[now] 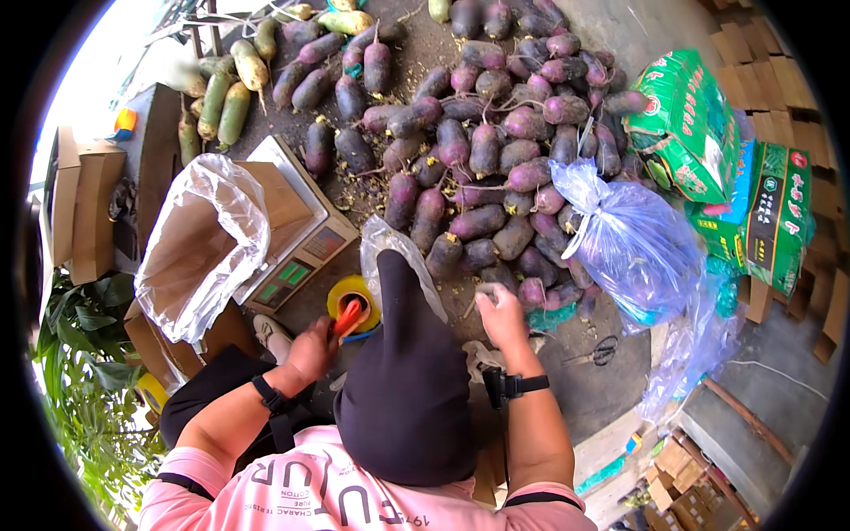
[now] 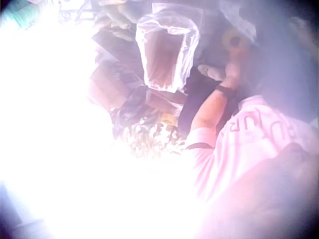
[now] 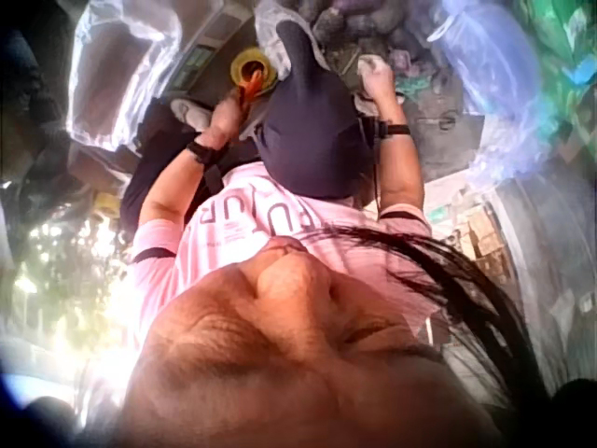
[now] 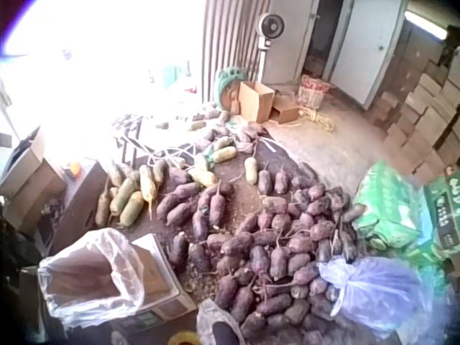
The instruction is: The person packs purple sweet potatoes into a cardboard box lined with a plastic bag. They use a utility knife to trim the stems of the vegetables before placing them inside. The person then seals the box with blue packing tape.
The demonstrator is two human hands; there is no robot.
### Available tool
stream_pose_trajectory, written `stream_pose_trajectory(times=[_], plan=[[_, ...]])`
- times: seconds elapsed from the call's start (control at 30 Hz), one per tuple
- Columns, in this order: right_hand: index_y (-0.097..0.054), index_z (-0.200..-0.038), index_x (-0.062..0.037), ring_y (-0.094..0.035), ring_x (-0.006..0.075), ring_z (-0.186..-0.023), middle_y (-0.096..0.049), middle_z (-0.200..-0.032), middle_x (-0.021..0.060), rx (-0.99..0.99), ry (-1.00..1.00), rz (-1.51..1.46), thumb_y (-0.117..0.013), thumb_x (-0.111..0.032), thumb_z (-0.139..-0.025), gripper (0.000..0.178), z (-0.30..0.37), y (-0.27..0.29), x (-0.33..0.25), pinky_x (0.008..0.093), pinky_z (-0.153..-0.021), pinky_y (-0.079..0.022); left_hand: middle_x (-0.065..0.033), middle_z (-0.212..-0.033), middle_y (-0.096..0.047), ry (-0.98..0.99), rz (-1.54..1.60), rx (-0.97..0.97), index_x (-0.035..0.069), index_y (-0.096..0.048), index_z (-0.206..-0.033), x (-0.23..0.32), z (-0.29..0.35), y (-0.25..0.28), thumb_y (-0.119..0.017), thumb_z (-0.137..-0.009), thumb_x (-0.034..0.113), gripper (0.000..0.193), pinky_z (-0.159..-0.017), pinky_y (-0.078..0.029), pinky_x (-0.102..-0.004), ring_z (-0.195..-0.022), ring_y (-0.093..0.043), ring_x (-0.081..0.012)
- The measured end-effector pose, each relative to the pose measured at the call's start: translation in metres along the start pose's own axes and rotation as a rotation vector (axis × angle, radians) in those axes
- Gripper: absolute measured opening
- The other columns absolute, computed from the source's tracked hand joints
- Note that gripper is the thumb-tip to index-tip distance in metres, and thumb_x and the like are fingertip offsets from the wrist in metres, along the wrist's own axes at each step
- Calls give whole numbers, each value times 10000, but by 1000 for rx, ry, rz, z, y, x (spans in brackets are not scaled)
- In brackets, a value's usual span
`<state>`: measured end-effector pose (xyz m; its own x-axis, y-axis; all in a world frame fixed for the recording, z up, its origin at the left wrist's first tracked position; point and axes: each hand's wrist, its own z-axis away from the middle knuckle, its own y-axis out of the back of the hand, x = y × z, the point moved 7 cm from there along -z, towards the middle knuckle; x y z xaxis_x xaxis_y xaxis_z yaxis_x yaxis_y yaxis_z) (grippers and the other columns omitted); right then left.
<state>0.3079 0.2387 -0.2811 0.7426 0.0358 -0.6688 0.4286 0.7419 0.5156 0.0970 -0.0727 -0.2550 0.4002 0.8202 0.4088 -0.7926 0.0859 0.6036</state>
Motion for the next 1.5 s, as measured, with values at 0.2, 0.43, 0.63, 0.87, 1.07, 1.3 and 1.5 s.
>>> stream_pose_trajectory(times=[0.2,0.43,0.63,0.87,1.07,1.3,1.5], plan=[[-661,-1101,30,-644,144,-877,-710,-971,90,-347,274,-222,-612,-249,-954,319,-44,-22,-161,310,-808,-516,-78,-961,-577,-544,-247,520,122,-607,-1051,122,-49,100,-614,-739,87,313,-876,-426,-426,-953,-573,-285],[-639,-1157,-24,-592,86,-893,-672,-981,26,-1098,-8,-497,-597,-264,-972,307,-62,-29,-120,249,-820,-478,-47,-1151,-633,-976,-274,451,116,-634,-1107,220,-91,79,-610,-781,142,328,-1155,-276,-524,-1215,-554,-255],[-624,-1064,-34,-600,139,-869,-637,-956,29,-556,-198,-823,-657,-41,-818,248,-29,-22,-8,276,-809,-478,-76,-1231,-599,-892,-138,390,134,-634,-1120,219,-101,36,-686,-775,193,354,-1102,-308,-531,-1249,-516,-284],[-630,-944,-19,-552,82,-735,-589,-804,-19,160,-386,-643,-724,-114,-852,162,34,-20,116,253,-668,-466,-160,-1054,-626,-382,184,217,44,-645,-1011,137,-157,-29,-640,-783,76,231,-888,-466,-438,-1015,-583,-366],[-642,-972,29,-559,75,-659,-623,-798,0,269,-263,-532,-704,-165,-890,219,4,-18,67,253,-584,-477,-230,-1111,-572,101,502,566,-12,-558,-1138,96,-203,-19,-661,-803,72,361,-955,-447,-430,-1077,-548,-384],[-641,-930,4,-560,72,-624,-610,-739,-12,237,-208,-530,-724,-148,-879,181,-17,-35,38,252,-587,-483,-218,-1146,-669,154,303,482,-16,-604,-1213,108,-245,28,-859,-666,376,720,-952,-489,-410,-1084,-641,-340],[-648,-917,-30,-547,58,-652,-614,-769,-16,152,-83,-498,-719,-73,-865,98,-34,-33,-14,243,-604,-476,-121,-1041,-700,211,641,232,-17,-600,-1160,104,-264,37,-880,-643,371,705,-878,-526,-381,-924,-675,-273]])
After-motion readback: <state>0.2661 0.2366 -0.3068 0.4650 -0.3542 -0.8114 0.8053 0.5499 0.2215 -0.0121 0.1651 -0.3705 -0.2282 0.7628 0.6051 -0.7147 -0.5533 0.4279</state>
